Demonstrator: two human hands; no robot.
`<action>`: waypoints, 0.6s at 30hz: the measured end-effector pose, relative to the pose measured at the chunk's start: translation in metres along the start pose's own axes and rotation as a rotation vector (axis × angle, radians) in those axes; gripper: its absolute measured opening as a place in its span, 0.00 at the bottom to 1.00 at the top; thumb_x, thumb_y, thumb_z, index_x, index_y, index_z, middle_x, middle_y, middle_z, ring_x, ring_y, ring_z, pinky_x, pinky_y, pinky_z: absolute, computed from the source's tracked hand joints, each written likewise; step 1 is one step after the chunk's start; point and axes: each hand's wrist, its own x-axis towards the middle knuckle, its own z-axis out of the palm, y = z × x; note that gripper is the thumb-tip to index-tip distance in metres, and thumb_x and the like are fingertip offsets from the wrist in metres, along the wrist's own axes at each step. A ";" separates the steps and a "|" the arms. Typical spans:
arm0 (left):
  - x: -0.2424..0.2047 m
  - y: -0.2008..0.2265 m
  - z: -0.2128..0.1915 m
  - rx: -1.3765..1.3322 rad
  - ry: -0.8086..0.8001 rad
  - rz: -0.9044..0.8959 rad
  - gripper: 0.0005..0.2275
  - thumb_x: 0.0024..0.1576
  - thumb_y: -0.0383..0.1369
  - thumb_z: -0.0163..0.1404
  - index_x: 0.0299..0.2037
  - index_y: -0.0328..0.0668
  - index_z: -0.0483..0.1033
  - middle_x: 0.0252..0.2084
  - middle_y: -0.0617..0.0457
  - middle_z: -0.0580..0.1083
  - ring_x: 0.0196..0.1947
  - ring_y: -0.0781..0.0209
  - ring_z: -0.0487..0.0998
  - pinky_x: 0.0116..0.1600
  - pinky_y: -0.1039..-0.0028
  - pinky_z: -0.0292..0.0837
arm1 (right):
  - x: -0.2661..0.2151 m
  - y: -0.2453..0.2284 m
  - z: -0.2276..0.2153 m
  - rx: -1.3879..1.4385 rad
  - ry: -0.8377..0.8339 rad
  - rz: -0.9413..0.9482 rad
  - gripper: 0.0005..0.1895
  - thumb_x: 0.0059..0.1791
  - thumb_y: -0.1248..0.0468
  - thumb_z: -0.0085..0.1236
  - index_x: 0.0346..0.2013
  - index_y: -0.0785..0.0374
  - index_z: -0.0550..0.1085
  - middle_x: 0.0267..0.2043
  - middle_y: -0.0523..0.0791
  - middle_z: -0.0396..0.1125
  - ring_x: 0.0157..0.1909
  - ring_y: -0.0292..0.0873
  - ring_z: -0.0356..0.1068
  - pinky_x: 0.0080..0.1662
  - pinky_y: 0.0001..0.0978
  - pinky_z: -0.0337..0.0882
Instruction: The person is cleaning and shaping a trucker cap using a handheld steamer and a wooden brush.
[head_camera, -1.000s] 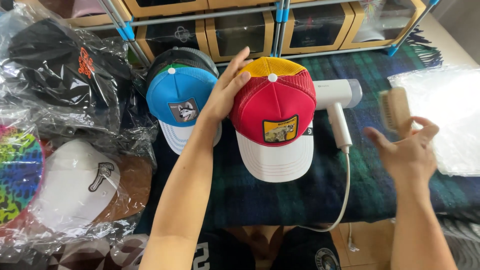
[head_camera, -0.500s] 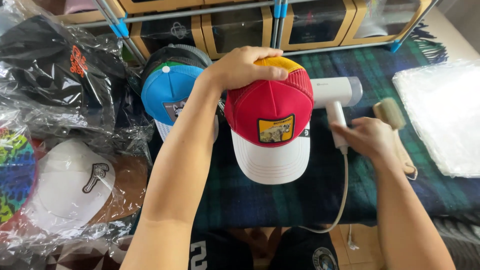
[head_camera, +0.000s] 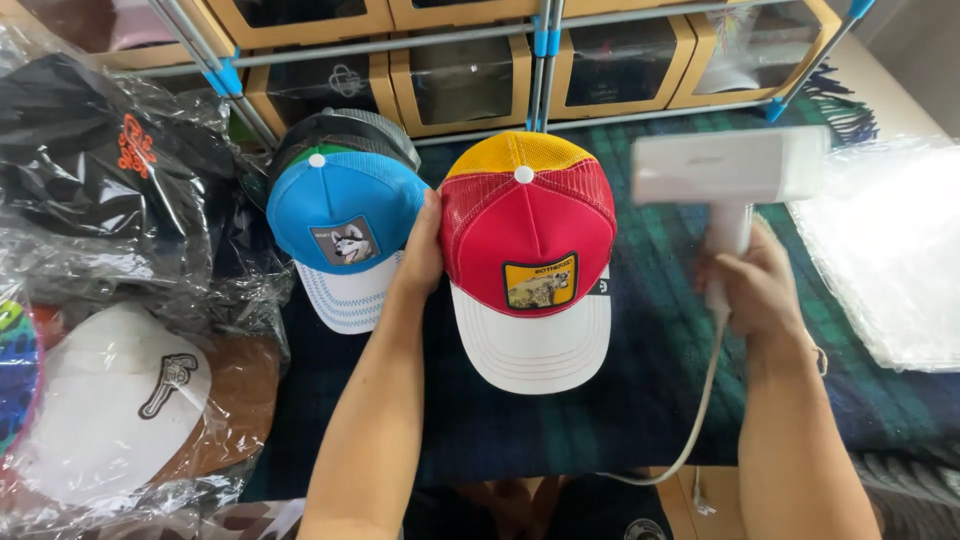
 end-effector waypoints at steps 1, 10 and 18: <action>0.000 -0.011 -0.004 -0.003 0.002 -0.008 0.31 0.61 0.60 0.33 0.55 0.41 0.72 0.45 0.45 0.79 0.44 0.56 0.83 0.46 0.71 0.80 | -0.006 -0.008 -0.002 -0.002 0.000 0.008 0.18 0.37 0.74 0.46 0.42 0.62 0.63 0.23 0.47 0.63 0.21 0.41 0.62 0.25 0.29 0.61; 0.009 -0.044 -0.029 -0.112 -0.076 0.082 0.22 0.66 0.54 0.37 0.50 0.45 0.73 0.43 0.50 0.77 0.40 0.60 0.82 0.42 0.73 0.79 | 0.002 -0.090 -0.012 -0.058 -0.291 -0.226 0.11 0.45 0.68 0.62 0.37 0.63 0.69 0.24 0.49 0.67 0.23 0.42 0.67 0.29 0.31 0.65; 0.010 -0.054 -0.035 -0.102 -0.020 0.202 0.23 0.67 0.54 0.37 0.47 0.44 0.77 0.42 0.52 0.79 0.43 0.61 0.81 0.48 0.70 0.77 | 0.019 -0.134 -0.019 0.035 -0.514 0.073 0.38 0.43 0.53 0.53 0.61 0.77 0.70 0.45 0.65 0.75 0.28 0.58 0.73 0.26 0.47 0.73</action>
